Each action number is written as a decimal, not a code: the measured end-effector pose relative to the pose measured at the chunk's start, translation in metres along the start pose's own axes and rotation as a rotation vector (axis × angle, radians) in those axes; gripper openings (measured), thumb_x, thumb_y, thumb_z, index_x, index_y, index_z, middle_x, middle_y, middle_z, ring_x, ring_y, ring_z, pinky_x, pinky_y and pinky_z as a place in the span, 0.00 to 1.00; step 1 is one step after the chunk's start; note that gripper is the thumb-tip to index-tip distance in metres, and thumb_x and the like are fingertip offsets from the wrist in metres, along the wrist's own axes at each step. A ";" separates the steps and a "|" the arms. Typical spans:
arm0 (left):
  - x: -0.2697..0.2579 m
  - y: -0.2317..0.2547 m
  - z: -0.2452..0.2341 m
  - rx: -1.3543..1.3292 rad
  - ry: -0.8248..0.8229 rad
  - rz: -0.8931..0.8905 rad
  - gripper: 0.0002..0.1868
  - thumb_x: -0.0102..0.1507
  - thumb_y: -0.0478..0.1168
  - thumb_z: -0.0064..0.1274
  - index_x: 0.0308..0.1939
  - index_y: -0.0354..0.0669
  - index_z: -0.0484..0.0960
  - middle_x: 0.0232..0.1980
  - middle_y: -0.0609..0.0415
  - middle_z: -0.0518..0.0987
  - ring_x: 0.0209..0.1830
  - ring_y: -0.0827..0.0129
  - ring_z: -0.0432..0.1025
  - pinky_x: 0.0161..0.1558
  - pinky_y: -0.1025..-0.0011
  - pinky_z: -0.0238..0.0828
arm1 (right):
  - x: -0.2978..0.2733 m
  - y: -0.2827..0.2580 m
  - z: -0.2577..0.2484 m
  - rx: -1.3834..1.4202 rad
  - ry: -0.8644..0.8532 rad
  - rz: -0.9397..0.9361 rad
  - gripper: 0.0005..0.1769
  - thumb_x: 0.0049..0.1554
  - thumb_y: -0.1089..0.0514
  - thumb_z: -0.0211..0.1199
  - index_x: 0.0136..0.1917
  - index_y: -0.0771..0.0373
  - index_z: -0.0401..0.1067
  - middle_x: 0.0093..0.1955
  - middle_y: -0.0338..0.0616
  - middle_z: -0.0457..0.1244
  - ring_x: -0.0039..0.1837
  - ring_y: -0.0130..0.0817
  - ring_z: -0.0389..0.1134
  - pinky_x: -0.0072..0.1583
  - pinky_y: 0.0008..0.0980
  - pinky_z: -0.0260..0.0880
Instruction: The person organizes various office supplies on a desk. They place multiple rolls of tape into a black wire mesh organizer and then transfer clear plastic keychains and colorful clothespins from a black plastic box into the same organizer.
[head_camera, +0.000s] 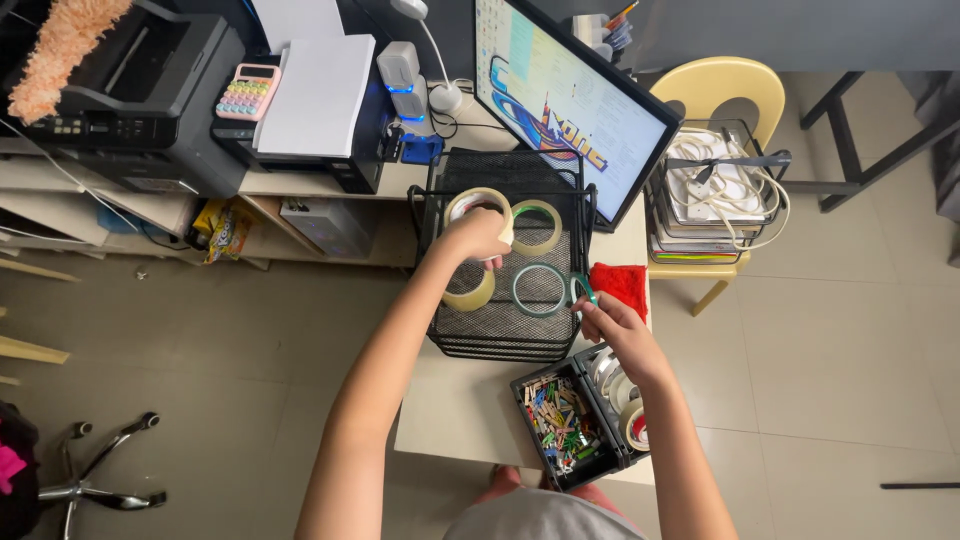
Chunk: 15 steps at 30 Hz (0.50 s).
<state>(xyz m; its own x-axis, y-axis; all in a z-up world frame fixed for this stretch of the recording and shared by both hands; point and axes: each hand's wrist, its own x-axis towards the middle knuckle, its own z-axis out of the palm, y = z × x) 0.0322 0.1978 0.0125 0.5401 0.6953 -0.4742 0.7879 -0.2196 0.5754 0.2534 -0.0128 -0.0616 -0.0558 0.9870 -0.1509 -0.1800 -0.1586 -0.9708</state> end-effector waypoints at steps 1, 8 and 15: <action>0.011 -0.004 0.000 0.002 -0.001 0.002 0.10 0.63 0.35 0.53 0.42 0.29 0.82 0.34 0.47 0.87 0.28 0.67 0.82 0.33 0.71 0.80 | 0.001 0.000 0.000 0.001 0.002 -0.001 0.15 0.67 0.52 0.54 0.54 0.66 0.73 0.33 0.32 0.54 0.39 0.23 0.54 0.43 0.24 0.55; 0.040 -0.012 -0.006 0.014 -0.264 0.160 0.13 0.58 0.35 0.61 0.45 0.32 0.83 0.40 0.46 0.88 0.32 0.66 0.84 0.34 0.70 0.82 | 0.009 0.002 0.006 -0.025 -0.006 0.018 0.15 0.67 0.52 0.54 0.54 0.66 0.73 0.33 0.32 0.54 0.39 0.24 0.53 0.43 0.24 0.55; 0.059 -0.036 0.002 0.587 0.048 0.151 0.22 0.51 0.47 0.70 0.48 0.47 0.87 0.48 0.50 0.84 0.46 0.57 0.79 0.48 0.59 0.78 | 0.013 -0.005 0.019 -0.097 -0.081 0.009 0.15 0.67 0.52 0.52 0.55 0.65 0.73 0.34 0.32 0.55 0.40 0.23 0.56 0.45 0.24 0.58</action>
<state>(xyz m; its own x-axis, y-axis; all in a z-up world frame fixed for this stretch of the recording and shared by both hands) 0.0365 0.2455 -0.0371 0.6554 0.6540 -0.3777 0.7425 -0.6496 0.1636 0.2344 0.0002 -0.0552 -0.1369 0.9794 -0.1483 -0.0839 -0.1607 -0.9834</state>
